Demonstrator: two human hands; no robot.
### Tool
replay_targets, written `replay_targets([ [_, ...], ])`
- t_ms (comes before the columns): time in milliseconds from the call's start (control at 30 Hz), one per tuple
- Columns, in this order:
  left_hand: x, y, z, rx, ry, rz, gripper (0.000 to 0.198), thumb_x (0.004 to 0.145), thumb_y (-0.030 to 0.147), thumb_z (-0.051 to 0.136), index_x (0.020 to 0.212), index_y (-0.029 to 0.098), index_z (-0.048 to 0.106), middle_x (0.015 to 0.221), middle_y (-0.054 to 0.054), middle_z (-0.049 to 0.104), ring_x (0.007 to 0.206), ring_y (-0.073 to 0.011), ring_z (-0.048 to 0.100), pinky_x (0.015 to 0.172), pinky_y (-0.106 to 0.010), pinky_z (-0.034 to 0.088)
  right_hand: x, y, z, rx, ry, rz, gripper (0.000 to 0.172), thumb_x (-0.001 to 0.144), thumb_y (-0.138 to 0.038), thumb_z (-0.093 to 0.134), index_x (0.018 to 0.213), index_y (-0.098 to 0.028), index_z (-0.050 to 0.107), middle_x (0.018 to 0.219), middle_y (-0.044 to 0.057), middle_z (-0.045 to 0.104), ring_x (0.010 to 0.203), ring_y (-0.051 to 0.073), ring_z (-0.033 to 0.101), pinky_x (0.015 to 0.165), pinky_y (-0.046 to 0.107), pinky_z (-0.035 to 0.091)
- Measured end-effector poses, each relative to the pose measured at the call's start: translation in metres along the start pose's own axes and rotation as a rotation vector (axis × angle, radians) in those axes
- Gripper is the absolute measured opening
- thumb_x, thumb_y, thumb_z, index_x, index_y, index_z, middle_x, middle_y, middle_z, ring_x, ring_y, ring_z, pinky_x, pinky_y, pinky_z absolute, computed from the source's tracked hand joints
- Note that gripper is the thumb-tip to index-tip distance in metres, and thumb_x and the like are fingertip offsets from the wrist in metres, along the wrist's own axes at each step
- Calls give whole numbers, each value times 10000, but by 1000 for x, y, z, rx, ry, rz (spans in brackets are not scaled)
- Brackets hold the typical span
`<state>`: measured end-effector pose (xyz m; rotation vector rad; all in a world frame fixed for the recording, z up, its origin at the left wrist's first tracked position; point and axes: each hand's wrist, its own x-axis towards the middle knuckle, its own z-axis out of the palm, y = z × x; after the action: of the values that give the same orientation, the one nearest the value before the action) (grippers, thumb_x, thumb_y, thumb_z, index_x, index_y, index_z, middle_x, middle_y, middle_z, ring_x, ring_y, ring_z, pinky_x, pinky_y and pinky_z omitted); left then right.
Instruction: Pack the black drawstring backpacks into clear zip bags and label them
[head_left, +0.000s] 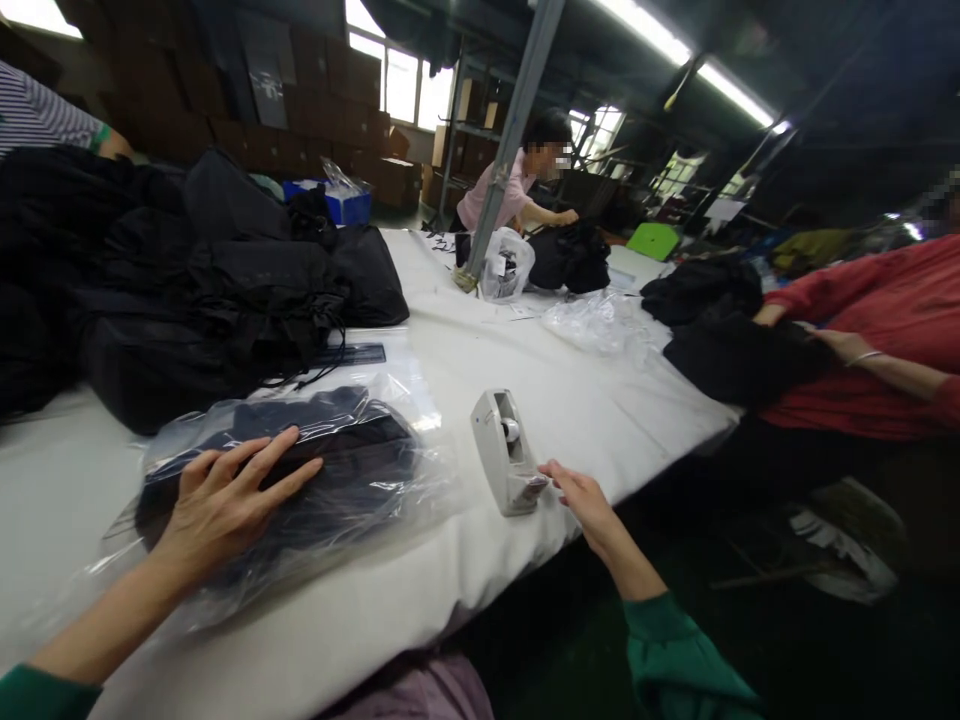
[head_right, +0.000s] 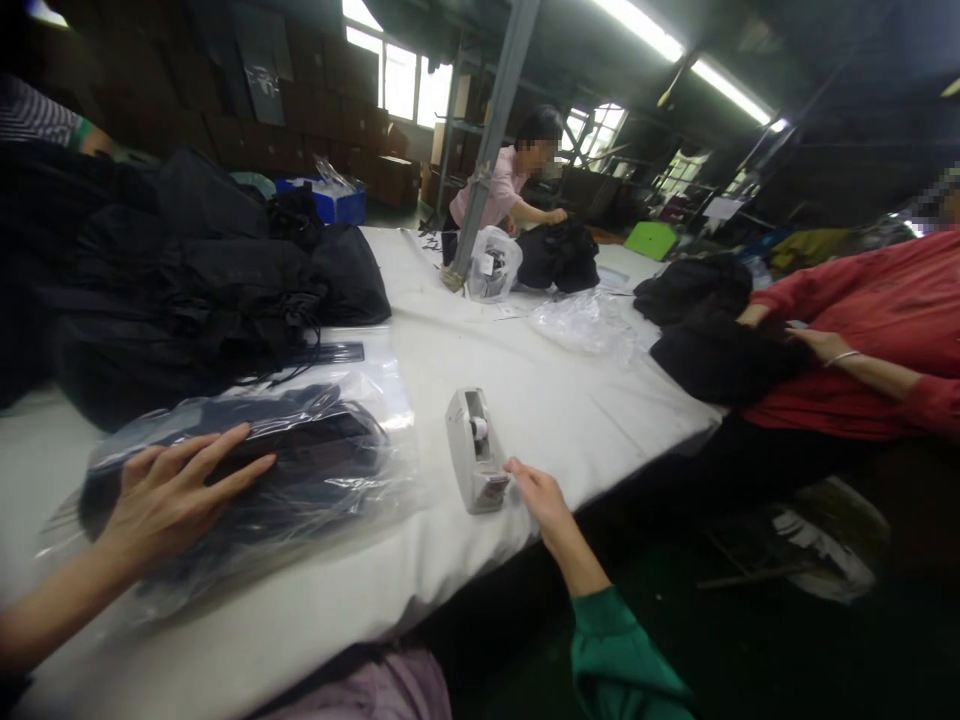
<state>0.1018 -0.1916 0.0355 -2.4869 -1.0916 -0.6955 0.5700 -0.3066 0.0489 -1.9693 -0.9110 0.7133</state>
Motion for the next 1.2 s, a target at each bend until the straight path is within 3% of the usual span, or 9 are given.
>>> replay_targets([
  [133,0,-1,0,-9,13,15,561,952,269,471,1417,541,316,1492,47,439,1141,-319,554,935,-524,330,3,-7,12,53,-75,-3,528,664,-658,665,784,-158,784,912,121,753,956,303,662,790,365,506],
  [300,0,-3,1,10,25,40,580,939,240,484,1423,521,333,1504,44,422,1133,-314,555,943,-508,315,4,-8,15,129,-74,-20,500,575,-619,750,699,-135,768,717,99,725,808,274,654,767,366,488],
  [433,0,-4,2,40,40,83,567,919,235,549,1411,475,402,1502,-23,432,1124,-315,561,923,-491,320,-9,-1,7,168,43,-67,425,571,-564,776,693,-156,762,905,105,729,949,280,627,901,377,446],
  [533,-2,-5,4,43,30,65,557,916,233,558,1398,478,423,1500,-11,433,1135,-316,553,945,-500,309,-29,12,1,166,115,-63,380,574,-520,794,704,-164,765,1011,112,711,1015,295,609,940,393,423],
  [667,-4,-7,7,20,21,60,540,915,240,557,1387,475,441,1503,-8,430,1144,-322,544,971,-515,280,-53,32,7,171,116,-1,421,580,-543,790,696,-140,753,846,117,727,850,283,657,795,387,497],
  [800,-2,-6,4,-52,3,34,489,895,309,594,1354,453,501,1496,-24,441,1161,-326,528,999,-510,251,-55,44,25,180,94,33,532,602,-644,734,704,-122,726,646,98,691,637,246,656,583,332,518],
  [933,1,-4,1,1,2,41,451,917,255,557,1324,449,537,1480,-23,464,1156,-308,536,966,-485,286,-46,53,34,138,124,20,528,614,-686,681,654,-159,693,611,77,678,586,235,646,552,326,521],
  [1100,5,-4,2,24,63,63,490,893,218,574,1322,450,536,1456,-23,495,1161,-268,528,964,-446,302,-50,77,22,22,139,42,485,581,-680,650,593,-196,670,489,59,631,450,261,598,455,370,493],
  [1200,8,-6,2,55,64,81,488,884,205,583,1308,444,551,1453,-26,500,1161,-258,522,942,-431,306,-57,65,12,-132,60,-24,447,646,-632,622,695,-197,709,571,67,677,518,279,637,506,378,519],
])
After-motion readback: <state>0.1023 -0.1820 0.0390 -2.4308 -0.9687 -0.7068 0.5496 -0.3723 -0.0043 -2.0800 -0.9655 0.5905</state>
